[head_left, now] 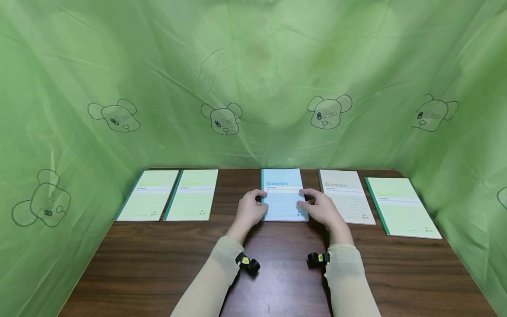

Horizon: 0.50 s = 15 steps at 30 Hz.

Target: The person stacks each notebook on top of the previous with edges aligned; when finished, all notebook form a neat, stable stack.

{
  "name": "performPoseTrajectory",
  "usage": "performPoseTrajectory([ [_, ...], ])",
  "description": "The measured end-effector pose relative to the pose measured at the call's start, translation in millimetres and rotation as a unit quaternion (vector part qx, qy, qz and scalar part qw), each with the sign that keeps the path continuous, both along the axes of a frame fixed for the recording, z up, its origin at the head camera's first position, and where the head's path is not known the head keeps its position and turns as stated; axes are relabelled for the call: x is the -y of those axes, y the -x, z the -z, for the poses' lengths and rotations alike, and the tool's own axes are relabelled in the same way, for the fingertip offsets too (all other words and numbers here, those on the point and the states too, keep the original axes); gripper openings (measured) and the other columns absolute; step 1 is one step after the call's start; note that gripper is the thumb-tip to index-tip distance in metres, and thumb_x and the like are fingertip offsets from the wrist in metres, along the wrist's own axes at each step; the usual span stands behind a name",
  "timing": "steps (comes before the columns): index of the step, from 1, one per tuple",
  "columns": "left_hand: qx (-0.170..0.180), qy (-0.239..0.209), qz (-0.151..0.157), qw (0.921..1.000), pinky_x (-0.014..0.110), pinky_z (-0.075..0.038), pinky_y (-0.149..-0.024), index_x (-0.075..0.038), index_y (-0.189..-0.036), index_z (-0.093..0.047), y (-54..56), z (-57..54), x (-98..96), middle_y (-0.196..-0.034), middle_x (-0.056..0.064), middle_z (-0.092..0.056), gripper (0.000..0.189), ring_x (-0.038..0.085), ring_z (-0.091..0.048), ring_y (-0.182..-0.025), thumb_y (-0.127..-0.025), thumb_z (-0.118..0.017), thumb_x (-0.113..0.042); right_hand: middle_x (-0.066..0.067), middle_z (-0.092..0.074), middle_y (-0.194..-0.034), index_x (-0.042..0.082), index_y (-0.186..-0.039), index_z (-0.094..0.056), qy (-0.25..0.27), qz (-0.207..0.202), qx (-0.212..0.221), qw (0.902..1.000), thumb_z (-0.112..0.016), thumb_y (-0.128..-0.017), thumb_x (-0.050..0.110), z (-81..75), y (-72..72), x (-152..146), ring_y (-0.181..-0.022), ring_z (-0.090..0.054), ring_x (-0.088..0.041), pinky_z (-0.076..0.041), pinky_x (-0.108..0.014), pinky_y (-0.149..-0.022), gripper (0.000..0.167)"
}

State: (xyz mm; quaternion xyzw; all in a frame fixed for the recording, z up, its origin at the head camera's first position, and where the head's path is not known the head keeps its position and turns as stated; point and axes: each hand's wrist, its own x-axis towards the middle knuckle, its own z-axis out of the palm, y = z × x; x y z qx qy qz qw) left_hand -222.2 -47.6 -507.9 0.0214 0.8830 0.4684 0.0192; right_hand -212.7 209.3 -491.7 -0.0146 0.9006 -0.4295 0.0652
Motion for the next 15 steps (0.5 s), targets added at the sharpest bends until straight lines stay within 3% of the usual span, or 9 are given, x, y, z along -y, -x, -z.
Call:
performPoseTrajectory([
  [7, 0.004, -0.012, -0.007, 0.9999, 0.042, -0.057, -0.085, -0.013, -0.132, -0.076, -3.2, -9.2, 0.0, -0.127, 0.012, -0.069, 0.039, 0.021, -0.067, -0.098, -0.094, -0.068, -0.011, -0.025, -0.065, -0.147, 0.001, -0.150, -0.062, 0.000, -0.017, -0.024, 0.9996, -0.071, -0.107, 0.023, -15.6, -7.2, -1, -0.120, -0.071, -0.040, -0.058, -0.054, -0.096, 0.049],
  [15, -0.045, -0.018, 0.000, 0.9988, 0.039, -0.057, -0.084, -0.010, -0.132, -0.076, -0.5, -30.3, -15.0, -0.129, 0.013, -0.071, 0.041, 0.018, -0.069, -0.094, -0.092, -0.071, -0.008, -0.021, -0.070, -0.139, 0.002, -0.149, -0.063, -0.019, -0.057, -0.050, 0.9969, -0.070, -0.109, 0.026, -30.2, -13.1, -17, -0.124, -0.069, -0.039, -0.053, -0.060, -0.105, 0.048],
])
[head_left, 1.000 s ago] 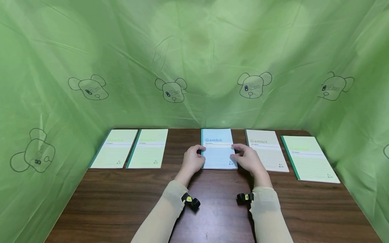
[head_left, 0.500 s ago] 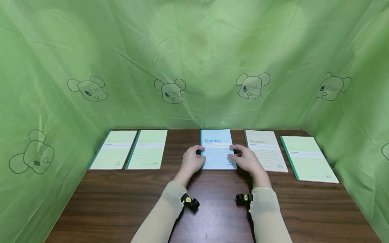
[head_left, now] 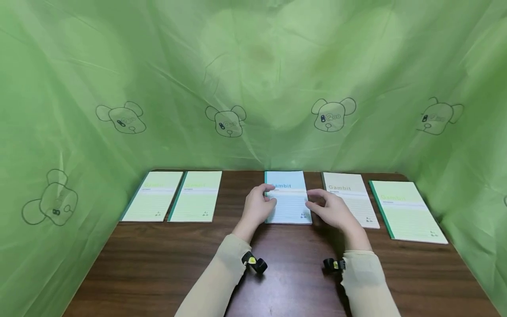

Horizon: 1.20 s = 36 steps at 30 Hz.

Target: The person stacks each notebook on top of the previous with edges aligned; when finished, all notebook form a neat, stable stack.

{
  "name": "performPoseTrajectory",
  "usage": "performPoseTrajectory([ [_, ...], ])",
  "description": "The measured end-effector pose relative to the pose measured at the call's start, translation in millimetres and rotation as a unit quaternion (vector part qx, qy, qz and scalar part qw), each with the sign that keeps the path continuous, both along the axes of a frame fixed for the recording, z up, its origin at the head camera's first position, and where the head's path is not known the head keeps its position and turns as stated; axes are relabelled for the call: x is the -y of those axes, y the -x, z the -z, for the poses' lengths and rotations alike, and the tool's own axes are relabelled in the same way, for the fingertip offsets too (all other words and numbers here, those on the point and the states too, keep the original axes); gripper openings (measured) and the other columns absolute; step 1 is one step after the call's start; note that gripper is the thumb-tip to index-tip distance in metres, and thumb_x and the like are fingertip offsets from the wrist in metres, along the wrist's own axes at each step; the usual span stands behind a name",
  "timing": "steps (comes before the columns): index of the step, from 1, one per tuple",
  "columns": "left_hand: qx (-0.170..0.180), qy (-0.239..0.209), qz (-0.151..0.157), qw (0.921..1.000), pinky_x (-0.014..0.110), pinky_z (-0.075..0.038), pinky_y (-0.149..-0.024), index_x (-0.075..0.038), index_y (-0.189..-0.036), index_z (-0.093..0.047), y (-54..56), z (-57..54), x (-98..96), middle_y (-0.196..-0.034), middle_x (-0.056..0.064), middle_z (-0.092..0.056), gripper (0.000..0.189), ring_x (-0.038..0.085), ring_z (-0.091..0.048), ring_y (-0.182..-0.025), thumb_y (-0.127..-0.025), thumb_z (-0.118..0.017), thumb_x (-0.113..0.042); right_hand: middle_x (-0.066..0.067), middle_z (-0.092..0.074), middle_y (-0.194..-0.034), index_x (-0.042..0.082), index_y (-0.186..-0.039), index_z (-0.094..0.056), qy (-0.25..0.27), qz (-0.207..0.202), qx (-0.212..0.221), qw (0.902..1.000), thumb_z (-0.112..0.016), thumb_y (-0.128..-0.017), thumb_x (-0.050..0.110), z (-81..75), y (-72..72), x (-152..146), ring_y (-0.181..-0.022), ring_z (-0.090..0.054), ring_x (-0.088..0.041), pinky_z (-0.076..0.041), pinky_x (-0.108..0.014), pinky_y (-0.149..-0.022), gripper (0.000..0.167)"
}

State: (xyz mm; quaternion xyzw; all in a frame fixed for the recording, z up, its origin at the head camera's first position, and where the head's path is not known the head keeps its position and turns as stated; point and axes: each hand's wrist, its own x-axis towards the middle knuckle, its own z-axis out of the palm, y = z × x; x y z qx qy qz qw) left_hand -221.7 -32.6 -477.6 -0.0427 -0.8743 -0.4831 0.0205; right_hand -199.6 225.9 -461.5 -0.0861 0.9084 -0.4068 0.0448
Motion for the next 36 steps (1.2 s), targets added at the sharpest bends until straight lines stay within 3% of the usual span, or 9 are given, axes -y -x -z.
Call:
performPoseTrajectory([
  [4, -0.001, -0.005, 0.013, 0.9999, 0.038, -0.059, -0.089, -0.011, -0.135, -0.075, 8.3, -12.0, -21.3, -0.135, 0.010, -0.073, 0.042, 0.015, -0.074, -0.097, -0.093, -0.073, -0.010, -0.021, -0.070, -0.141, 0.002, -0.148, -0.064, -0.012, 0.006, -0.015, 0.9998, -0.071, -0.109, 0.028, -3.4, -3.6, -25, -0.122, -0.070, -0.041, -0.056, -0.059, -0.101, 0.047],
  [9, 0.018, -0.035, 0.023, 0.9990, 0.035, -0.059, -0.088, -0.014, -0.137, -0.073, 15.8, -15.3, -59.5, -0.131, 0.007, -0.075, 0.044, 0.011, -0.073, -0.092, -0.094, -0.076, -0.013, -0.023, -0.070, -0.139, 0.001, -0.149, -0.062, -0.030, 0.039, -0.036, 0.9981, -0.070, -0.109, 0.028, -5.9, -10.7, -68, -0.118, -0.072, -0.042, -0.058, -0.049, -0.094, 0.049],
  [14, 0.048, -0.098, 0.025, 0.9938, 0.033, -0.059, -0.082, -0.012, -0.136, -0.072, 5.0, -17.6, -95.8, -0.127, 0.008, -0.076, 0.044, 0.013, -0.073, -0.091, -0.093, -0.078, -0.011, -0.024, -0.071, -0.134, -0.002, -0.151, -0.060, -0.021, 0.074, -0.013, 0.9970, -0.067, -0.111, 0.031, -0.7, -19.9, -105, -0.111, -0.072, -0.034, -0.055, -0.029, -0.082, 0.052],
  [18, 0.064, -0.136, 0.022, 0.9885, 0.030, -0.059, -0.076, -0.011, -0.134, -0.072, -9.2, -16.6, -117.7, -0.124, 0.008, -0.077, 0.044, 0.011, -0.071, -0.088, -0.090, -0.079, -0.007, -0.024, -0.073, -0.123, -0.006, -0.149, -0.059, -0.022, 0.088, 0.007, 0.9959, -0.065, -0.112, 0.032, 7.4, -25.9, -128, -0.097, -0.071, -0.019, -0.056, -0.026, -0.073, 0.054],
  [22, 0.072, -0.121, 0.026, 0.9898, 0.028, -0.058, -0.078, -0.010, -0.135, -0.072, -23.1, -11.4, -132.1, -0.124, 0.006, -0.076, 0.043, 0.008, -0.071, -0.089, -0.092, -0.079, -0.009, -0.026, -0.070, -0.125, -0.008, -0.149, -0.058, -0.013, 0.100, 0.025, 0.9946, -0.064, -0.112, 0.032, 16.3, -29.6, -142, -0.091, -0.064, -0.007, -0.056, -0.026, -0.073, 0.055],
  [27, 0.075, -0.095, 0.044, 0.9917, 0.028, -0.057, -0.081, -0.013, -0.134, -0.072, -35.5, -6.4, -142.2, -0.127, 0.006, -0.074, 0.043, 0.007, -0.071, -0.090, -0.092, -0.078, -0.011, -0.032, -0.061, -0.141, -0.009, -0.153, -0.054, 0.011, 0.098, 0.045, 0.9941, -0.062, -0.113, 0.033, 22.1, -29.5, -150, -0.093, -0.061, -0.004, -0.058, -0.027, -0.076, 0.058],
  [36, 0.080, -0.046, 0.074, 0.9930, 0.028, -0.054, -0.082, -0.013, -0.139, -0.069, -34.5, 0.6, -147.1, -0.132, 0.008, -0.071, 0.046, 0.005, -0.063, -0.088, -0.095, -0.077, -0.020, -0.033, -0.060, -0.144, -0.007, -0.152, -0.055, -0.006, 0.086, 0.045, 0.9952, -0.061, -0.114, 0.033, 23.5, -24.1, -153, -0.098, -0.059, -0.009, -0.054, -0.025, -0.076, 0.056],
])
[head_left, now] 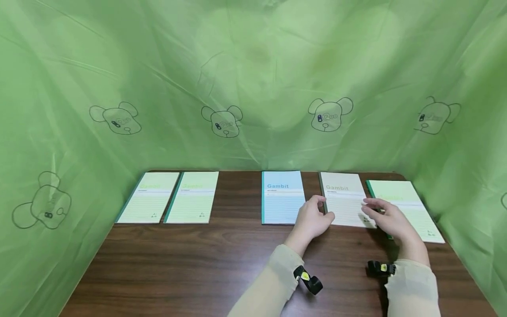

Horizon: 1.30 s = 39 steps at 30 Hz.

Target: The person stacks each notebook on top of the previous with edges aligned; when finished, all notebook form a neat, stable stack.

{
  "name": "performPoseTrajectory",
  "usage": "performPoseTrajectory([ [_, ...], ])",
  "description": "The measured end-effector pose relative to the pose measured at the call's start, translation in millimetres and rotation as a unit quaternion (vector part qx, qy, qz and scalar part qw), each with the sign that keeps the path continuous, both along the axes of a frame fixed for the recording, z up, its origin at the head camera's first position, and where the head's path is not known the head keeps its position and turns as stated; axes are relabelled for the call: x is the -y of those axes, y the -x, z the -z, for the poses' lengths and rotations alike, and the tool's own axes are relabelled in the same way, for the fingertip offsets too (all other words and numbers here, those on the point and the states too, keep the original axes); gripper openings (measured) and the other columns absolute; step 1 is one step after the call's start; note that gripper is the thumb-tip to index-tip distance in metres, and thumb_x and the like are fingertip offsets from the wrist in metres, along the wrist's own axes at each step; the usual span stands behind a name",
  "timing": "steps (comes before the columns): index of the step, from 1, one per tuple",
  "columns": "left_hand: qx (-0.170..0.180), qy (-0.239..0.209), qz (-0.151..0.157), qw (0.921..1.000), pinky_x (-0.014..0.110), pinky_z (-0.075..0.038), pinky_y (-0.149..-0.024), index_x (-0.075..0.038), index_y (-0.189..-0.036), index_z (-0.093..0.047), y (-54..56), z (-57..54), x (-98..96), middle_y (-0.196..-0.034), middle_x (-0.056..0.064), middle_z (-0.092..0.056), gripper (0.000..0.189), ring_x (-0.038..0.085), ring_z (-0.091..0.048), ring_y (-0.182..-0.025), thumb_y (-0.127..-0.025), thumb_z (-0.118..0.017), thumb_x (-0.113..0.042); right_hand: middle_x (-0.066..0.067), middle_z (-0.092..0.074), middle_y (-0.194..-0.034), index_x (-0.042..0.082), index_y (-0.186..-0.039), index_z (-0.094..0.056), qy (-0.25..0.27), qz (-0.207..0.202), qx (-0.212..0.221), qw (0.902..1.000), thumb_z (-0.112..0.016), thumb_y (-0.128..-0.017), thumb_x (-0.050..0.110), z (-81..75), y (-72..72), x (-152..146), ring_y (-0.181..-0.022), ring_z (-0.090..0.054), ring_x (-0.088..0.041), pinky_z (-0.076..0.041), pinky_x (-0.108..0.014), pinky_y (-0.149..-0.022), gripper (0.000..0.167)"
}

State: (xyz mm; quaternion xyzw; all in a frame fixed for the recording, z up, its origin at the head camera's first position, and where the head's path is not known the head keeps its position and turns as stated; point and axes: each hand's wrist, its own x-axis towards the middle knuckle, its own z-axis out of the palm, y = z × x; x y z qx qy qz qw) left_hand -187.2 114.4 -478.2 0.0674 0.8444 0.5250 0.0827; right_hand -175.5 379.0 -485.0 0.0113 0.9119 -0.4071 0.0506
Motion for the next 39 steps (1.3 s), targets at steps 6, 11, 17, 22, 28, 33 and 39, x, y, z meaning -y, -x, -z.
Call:
performPoseTrajectory([
  [6, 0.009, 0.029, 0.008, 0.9995, 0.031, -0.055, -0.093, -0.010, -0.139, -0.068, -2.5, -0.9, -0.4, -0.133, 0.009, -0.073, 0.047, 0.010, -0.063, -0.097, -0.095, -0.078, -0.021, -0.028, -0.065, -0.141, -0.005, -0.153, -0.055, -0.001, -0.029, 0.004, 0.9996, -0.061, -0.114, 0.034, 1.0, 5.7, 11, -0.105, -0.061, -0.017, -0.054, -0.026, -0.077, 0.056],
  [11, 0.028, 0.035, 0.010, 0.9989, 0.033, -0.056, -0.096, -0.013, -0.141, -0.068, -5.5, -1.9, -3.5, -0.137, 0.008, -0.072, 0.046, 0.012, -0.066, -0.110, -0.097, -0.078, -0.023, -0.030, -0.063, -0.145, -0.006, -0.153, -0.055, -0.011, -0.036, 0.009, 0.9992, -0.060, -0.114, 0.035, -3.0, 8.1, 16, -0.115, -0.065, -0.029, -0.056, -0.033, -0.084, 0.057],
  [17, 0.029, 0.024, 0.014, 0.9992, 0.033, -0.055, -0.098, -0.013, -0.140, -0.068, -6.5, 2.3, -6.7, -0.133, 0.005, -0.072, 0.045, 0.013, -0.066, -0.115, -0.098, -0.077, -0.023, -0.039, -0.056, -0.148, -0.012, -0.152, -0.052, -0.036, -0.010, 0.013, 0.9992, -0.057, -0.115, 0.033, -9.6, 2.0, 8, -0.133, -0.056, -0.054, -0.048, -0.058, -0.102, 0.059],
  [22, 0.005, 0.026, 0.024, 0.9994, 0.033, -0.055, -0.095, -0.012, -0.139, -0.069, -11.0, 4.6, -9.0, -0.133, 0.008, -0.072, 0.044, 0.014, -0.066, -0.111, -0.097, -0.074, -0.022, -0.044, -0.050, -0.151, -0.012, -0.155, -0.048, -0.058, 0.003, 0.035, 0.9977, -0.053, -0.115, 0.040, -12.0, 1.2, 1, -0.137, -0.050, -0.062, -0.047, -0.069, -0.105, 0.066],
  [28, 0.005, 0.020, 0.007, 0.9998, 0.032, -0.054, -0.099, -0.015, -0.132, -0.073, -15.2, 8.3, -17.9, -0.130, 0.008, -0.071, 0.041, 0.017, -0.064, -0.117, -0.092, -0.077, -0.023, -0.043, -0.056, -0.145, -0.010, -0.155, -0.049, -0.092, 0.029, 0.052, 0.9940, -0.052, -0.114, 0.047, -17.6, 4.4, 8, -0.132, -0.055, -0.062, -0.050, -0.071, -0.101, 0.070],
  [33, 0.008, -0.013, -0.027, 0.9995, 0.030, -0.053, -0.092, -0.019, -0.125, -0.074, -18.7, 11.0, -25.2, -0.118, 0.008, -0.072, 0.038, 0.013, -0.061, -0.101, -0.087, -0.080, -0.019, -0.041, -0.060, -0.143, -0.010, -0.151, -0.054, -0.079, 0.071, 0.055, 0.9927, -0.054, -0.112, 0.047, -19.5, 3.1, 13, -0.129, -0.057, -0.060, -0.052, -0.066, -0.099, 0.068],
  [39, 0.000, -0.068, -0.082, 0.9944, 0.028, -0.051, -0.092, -0.017, -0.121, -0.073, -25.8, 8.6, -28.1, -0.116, 0.009, -0.069, 0.042, 0.011, -0.057, -0.096, -0.081, -0.084, -0.011, -0.042, -0.056, -0.146, -0.009, -0.150, -0.054, -0.051, 0.074, 0.058, 0.9943, -0.057, -0.113, 0.043, -15.8, 2.4, 10, -0.127, -0.059, -0.056, -0.054, -0.057, -0.096, 0.065],
])
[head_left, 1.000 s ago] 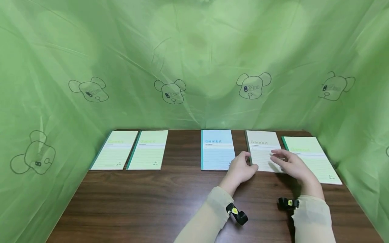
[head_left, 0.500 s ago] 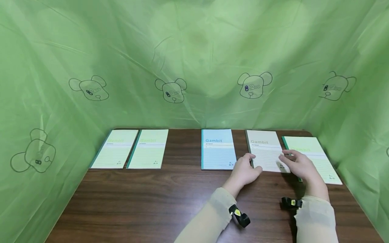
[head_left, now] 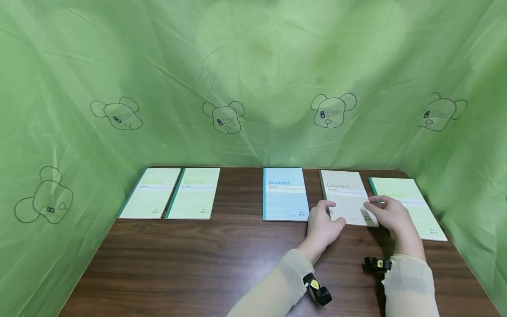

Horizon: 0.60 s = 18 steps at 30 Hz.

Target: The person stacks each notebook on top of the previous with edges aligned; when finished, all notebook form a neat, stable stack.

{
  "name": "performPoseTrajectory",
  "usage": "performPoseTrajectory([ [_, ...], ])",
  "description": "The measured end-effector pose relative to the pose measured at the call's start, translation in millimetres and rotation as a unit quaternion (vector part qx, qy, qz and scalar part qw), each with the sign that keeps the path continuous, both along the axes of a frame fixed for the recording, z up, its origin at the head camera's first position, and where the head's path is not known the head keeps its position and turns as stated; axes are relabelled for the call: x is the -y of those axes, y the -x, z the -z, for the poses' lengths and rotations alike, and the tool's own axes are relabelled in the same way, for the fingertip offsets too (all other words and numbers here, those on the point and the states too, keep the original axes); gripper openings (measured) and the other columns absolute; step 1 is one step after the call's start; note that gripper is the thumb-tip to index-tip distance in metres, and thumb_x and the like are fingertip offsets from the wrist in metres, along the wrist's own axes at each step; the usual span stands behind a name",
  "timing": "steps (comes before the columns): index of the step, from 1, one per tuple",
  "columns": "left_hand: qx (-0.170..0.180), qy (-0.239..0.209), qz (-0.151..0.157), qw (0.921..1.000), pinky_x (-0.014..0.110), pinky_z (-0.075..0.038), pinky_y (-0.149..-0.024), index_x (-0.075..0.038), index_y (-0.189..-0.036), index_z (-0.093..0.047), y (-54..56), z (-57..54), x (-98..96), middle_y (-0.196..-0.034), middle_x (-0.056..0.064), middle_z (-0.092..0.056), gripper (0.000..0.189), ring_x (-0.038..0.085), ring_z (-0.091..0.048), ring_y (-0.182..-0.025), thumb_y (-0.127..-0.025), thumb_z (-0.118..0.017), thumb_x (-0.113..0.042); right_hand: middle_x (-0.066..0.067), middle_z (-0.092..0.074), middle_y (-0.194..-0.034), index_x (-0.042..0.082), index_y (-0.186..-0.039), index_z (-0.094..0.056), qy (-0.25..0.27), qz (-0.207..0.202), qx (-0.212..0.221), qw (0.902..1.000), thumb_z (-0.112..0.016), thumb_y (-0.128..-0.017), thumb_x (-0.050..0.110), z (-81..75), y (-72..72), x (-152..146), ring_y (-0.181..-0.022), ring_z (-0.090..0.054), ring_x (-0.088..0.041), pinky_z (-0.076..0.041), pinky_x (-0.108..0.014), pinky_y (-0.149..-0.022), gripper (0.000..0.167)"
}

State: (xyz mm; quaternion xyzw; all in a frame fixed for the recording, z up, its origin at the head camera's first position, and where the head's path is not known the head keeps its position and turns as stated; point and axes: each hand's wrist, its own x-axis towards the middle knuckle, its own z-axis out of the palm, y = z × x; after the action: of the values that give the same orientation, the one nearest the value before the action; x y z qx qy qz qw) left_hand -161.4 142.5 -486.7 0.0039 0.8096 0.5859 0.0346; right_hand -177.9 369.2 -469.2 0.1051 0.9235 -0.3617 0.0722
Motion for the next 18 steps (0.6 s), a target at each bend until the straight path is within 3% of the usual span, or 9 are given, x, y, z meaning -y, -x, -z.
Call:
performPoseTrajectory([
  [5, -0.006, -0.085, -0.026, 0.9961, 0.025, -0.053, -0.083, -0.016, -0.116, -0.072, 0.9, 1.6, -4.7, -0.111, 0.001, -0.064, 0.041, 0.006, -0.061, -0.089, -0.080, -0.079, 0.002, -0.042, -0.055, -0.146, -0.008, -0.152, -0.053, 0.007, -0.008, 0.007, 0.9999, -0.056, -0.113, 0.045, 1.0, 1.0, 0, -0.118, -0.063, -0.047, -0.055, -0.041, -0.083, 0.066],
  [10, 0.040, -0.199, -0.022, 0.9790, 0.031, -0.062, -0.063, -0.005, -0.114, -0.072, 2.2, 1.6, -8.0, -0.091, 0.004, -0.063, 0.035, 0.010, -0.066, -0.063, -0.086, -0.066, 0.016, -0.036, -0.062, -0.138, -0.011, -0.150, -0.054, 0.038, -0.031, 0.000, 0.9988, -0.060, -0.112, 0.038, 3.6, 2.9, 4, -0.106, -0.062, -0.025, -0.052, -0.027, -0.077, 0.061],
  [14, 0.074, -0.213, -0.017, 0.9742, 0.043, -0.064, -0.060, -0.005, -0.106, -0.074, 4.1, 1.2, -7.3, -0.073, 0.006, -0.065, 0.025, 0.024, -0.074, -0.059, -0.096, -0.060, 0.013, -0.031, -0.066, -0.135, -0.011, -0.146, -0.059, 0.048, -0.037, -0.013, 0.9981, -0.063, -0.111, 0.036, 6.0, 4.4, 10, -0.104, -0.059, -0.014, -0.049, -0.021, -0.079, 0.059],
  [18, 0.069, -0.206, -0.016, 0.9761, 0.039, -0.062, -0.057, -0.008, -0.106, -0.076, 9.8, -1.4, -1.7, -0.072, 0.004, -0.066, 0.024, 0.034, -0.078, -0.068, -0.100, -0.060, 0.009, -0.030, -0.065, -0.133, -0.011, -0.149, -0.056, 0.072, -0.038, -0.012, 0.9966, -0.064, -0.111, 0.035, 6.4, 5.5, 14, -0.098, -0.059, -0.008, -0.052, -0.019, -0.078, 0.060],
])
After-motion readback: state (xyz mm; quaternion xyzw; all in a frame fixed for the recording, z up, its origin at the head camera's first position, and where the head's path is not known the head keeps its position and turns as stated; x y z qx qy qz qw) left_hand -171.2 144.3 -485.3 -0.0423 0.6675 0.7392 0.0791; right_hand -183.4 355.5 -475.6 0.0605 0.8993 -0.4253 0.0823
